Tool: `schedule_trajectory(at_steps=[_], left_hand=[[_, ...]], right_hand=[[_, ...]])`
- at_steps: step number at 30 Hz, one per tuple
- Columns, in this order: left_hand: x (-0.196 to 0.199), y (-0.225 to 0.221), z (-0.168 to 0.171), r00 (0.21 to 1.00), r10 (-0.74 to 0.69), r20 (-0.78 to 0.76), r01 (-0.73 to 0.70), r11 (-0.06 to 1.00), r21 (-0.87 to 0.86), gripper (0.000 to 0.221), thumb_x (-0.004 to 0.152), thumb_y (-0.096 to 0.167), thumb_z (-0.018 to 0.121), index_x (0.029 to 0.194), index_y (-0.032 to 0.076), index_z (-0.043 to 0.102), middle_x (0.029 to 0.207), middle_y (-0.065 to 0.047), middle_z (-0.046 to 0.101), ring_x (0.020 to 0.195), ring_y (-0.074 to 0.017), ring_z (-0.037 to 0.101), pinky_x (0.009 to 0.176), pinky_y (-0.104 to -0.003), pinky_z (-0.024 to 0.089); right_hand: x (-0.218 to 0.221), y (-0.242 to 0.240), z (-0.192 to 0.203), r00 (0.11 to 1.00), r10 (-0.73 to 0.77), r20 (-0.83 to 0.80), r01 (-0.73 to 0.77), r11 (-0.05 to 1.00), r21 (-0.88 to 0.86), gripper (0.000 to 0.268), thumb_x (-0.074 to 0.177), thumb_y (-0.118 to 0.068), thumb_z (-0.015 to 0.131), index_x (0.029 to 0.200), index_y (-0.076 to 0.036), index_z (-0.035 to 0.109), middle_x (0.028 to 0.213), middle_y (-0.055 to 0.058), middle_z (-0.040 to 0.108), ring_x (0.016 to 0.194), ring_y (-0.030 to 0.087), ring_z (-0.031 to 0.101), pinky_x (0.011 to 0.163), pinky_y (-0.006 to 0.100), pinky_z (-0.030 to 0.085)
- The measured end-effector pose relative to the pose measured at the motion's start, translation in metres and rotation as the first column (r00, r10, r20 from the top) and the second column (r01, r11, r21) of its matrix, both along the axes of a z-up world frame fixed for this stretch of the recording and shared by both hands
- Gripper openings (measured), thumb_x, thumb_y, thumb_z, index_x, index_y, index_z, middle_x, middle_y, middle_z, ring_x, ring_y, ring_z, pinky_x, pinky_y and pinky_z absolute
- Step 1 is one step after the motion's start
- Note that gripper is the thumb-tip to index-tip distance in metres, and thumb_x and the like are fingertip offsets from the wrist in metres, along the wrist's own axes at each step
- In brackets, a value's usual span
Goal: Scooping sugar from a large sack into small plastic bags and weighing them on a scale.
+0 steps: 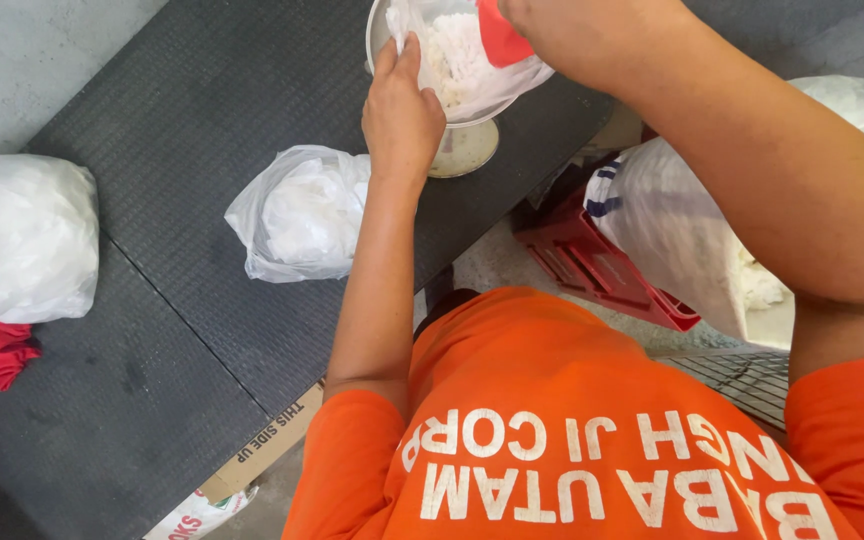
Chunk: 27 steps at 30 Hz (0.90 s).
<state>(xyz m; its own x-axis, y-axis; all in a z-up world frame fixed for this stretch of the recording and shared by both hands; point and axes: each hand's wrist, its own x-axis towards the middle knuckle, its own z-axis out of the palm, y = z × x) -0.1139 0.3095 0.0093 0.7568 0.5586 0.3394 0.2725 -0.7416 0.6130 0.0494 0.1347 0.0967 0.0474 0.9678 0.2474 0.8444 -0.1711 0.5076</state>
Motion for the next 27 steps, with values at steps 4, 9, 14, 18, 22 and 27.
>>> schedule_trajectory(at_steps=[4,9,14,18,22,27], left_hand=[[0.000,-0.001,-0.003,1.000,-0.014,-0.003,0.014,1.000,0.005,0.058,0.084,-0.003,0.064,0.142,0.004,0.059,0.149,-0.018,0.054,0.126,-0.0392,0.063,0.102,-0.044,0.054],[-0.001,-0.004,-0.001,1.000,-0.003,-0.017,0.003,1.000,0.000,0.060,0.083,-0.002,0.066,0.142,0.003,0.058,0.148,-0.020,0.053,0.125,-0.0395,0.062,0.101,-0.045,0.053],[-0.001,-0.002,-0.003,1.000,-0.012,0.004,0.012,1.000,0.006,0.061,0.083,-0.002,0.067,0.143,0.003,0.058,0.149,-0.021,0.052,0.126,-0.0391,0.061,0.102,-0.044,0.053],[-0.003,-0.001,0.001,1.000,-0.009,-0.001,0.009,1.000,-0.014,0.061,0.082,-0.002,0.069,0.142,0.003,0.058,0.148,-0.021,0.053,0.126,-0.0390,0.062,0.101,-0.044,0.053],[-0.003,0.002,-0.004,1.000,-0.016,0.003,0.016,1.000,-0.006,0.060,0.083,-0.001,0.069,0.142,0.003,0.058,0.148,-0.020,0.054,0.126,-0.0390,0.062,0.101,-0.043,0.053],[-0.003,0.001,-0.006,1.000,-0.020,0.020,0.020,1.000,0.014,0.061,0.083,-0.001,0.069,0.143,0.003,0.057,0.148,-0.022,0.053,0.126,-0.0400,0.061,0.102,-0.044,0.053]], right_hand=[[-0.011,0.002,0.006,0.999,-0.048,-0.025,0.047,0.998,-0.036,0.012,0.084,-0.015,0.068,0.079,-0.007,0.075,0.066,0.008,0.069,0.062,0.021,0.067,0.061,0.033,0.054],[-0.021,0.009,0.004,0.992,-0.099,-0.075,0.095,0.994,-0.047,0.011,0.080,-0.016,0.068,0.078,-0.009,0.076,0.066,0.008,0.070,0.060,0.022,0.068,0.055,0.034,0.054],[-0.026,0.013,0.005,0.998,-0.027,-0.050,0.027,1.000,0.001,0.008,0.080,-0.015,0.069,0.080,-0.010,0.075,0.076,0.006,0.071,0.071,0.021,0.071,0.058,0.035,0.054],[-0.029,0.011,0.010,0.979,-0.008,-0.205,0.016,0.999,0.037,0.008,0.081,-0.015,0.069,0.084,-0.008,0.073,0.080,0.006,0.071,0.076,0.024,0.072,0.061,0.038,0.055],[-0.029,0.007,0.012,0.973,-0.035,-0.227,0.047,0.998,0.044,0.011,0.080,-0.015,0.068,0.087,-0.009,0.074,0.077,0.010,0.071,0.071,0.027,0.072,0.057,0.040,0.055],[-0.026,-0.005,0.013,0.979,-0.101,-0.180,0.108,0.994,0.033,0.010,0.085,-0.015,0.068,0.084,-0.007,0.072,0.071,0.011,0.069,0.068,0.026,0.071,0.059,0.037,0.055]])
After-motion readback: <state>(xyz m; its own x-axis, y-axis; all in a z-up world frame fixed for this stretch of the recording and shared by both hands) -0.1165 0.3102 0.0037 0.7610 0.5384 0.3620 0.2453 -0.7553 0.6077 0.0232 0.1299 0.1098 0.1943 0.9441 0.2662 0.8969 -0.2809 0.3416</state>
